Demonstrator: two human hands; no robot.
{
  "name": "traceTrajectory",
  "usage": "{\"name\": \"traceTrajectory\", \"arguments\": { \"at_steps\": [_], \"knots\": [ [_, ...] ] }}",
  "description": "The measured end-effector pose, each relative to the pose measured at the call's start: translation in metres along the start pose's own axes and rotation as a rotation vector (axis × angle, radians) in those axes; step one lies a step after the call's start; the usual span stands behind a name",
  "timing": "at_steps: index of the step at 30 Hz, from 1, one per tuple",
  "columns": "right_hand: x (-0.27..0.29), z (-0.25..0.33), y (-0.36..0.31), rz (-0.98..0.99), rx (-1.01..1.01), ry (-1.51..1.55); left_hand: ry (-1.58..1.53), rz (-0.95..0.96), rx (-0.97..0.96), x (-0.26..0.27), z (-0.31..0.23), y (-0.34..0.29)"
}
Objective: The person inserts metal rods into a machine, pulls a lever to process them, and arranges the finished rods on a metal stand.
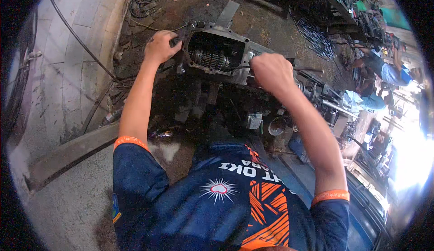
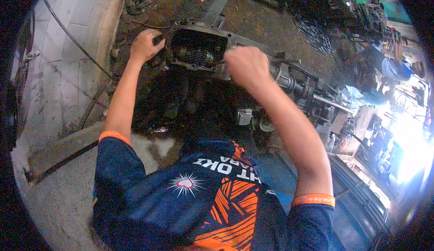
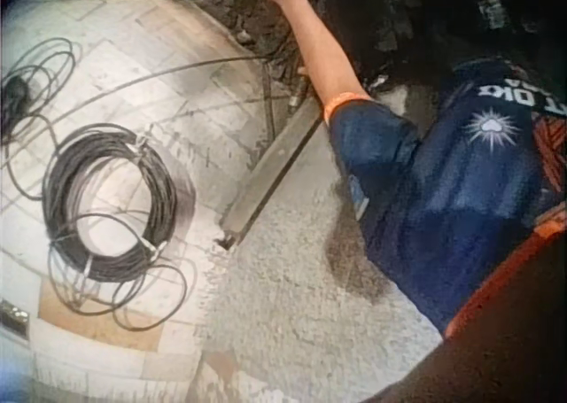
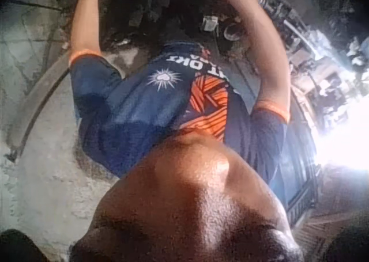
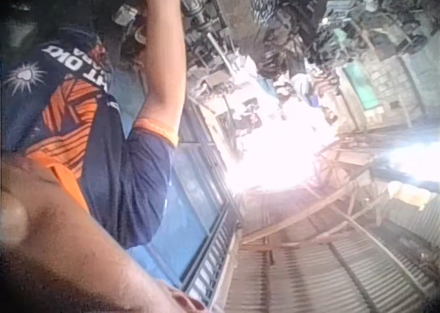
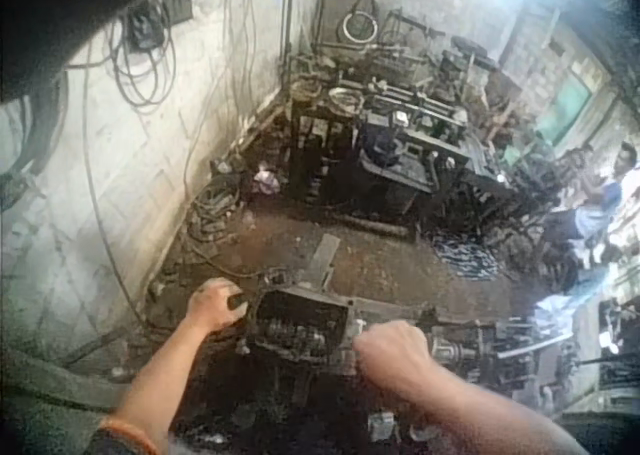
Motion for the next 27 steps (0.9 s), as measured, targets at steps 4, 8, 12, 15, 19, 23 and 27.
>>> {"name": "traceTrajectory", "arguments": {
  "at_steps": [4, 8, 12, 15, 19, 23, 27],
  "knots": [
    [-0.001, -0.004, 0.002, -0.015, -0.019, 0.008, -0.023, -0.100, -0.038, 0.005, 0.001, -0.003],
    [0.001, -0.011, 0.009, 0.016, -0.027, -0.007, -0.031, -0.257, -0.074, 0.012, -0.009, -0.011],
    [0.006, -0.031, -0.001, 0.061, -0.199, 0.091, -0.046, -0.444, -0.156, 0.009, -0.005, -0.035],
    [-0.045, -0.078, -0.032, 0.136, -0.320, 0.222, 0.013, -0.453, -0.255, 0.004, -0.012, -0.058],
    [-0.046, -0.057, -0.051, 0.033, -0.268, 0.233, -0.113, -0.435, -0.178, 0.008, -0.012, -0.058],
    [-0.005, -0.028, -0.043, 0.042, -0.184, 0.045, -0.032, -0.442, -0.192, 0.035, -0.018, -0.035],
    [0.007, -0.011, -0.025, 0.027, -0.059, -0.020, 0.052, -0.449, -0.192, 0.028, -0.009, -0.013]
  ]
}}
Point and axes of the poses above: each hand's wrist, its own y-axis towards the middle knuckle, its own x-axis out of the back of the hand, z = x × y, the point moved 6 cm from there along y, towards the middle knuckle, and after that the axes turned 12 degrees about y, right-handed, at the moved point
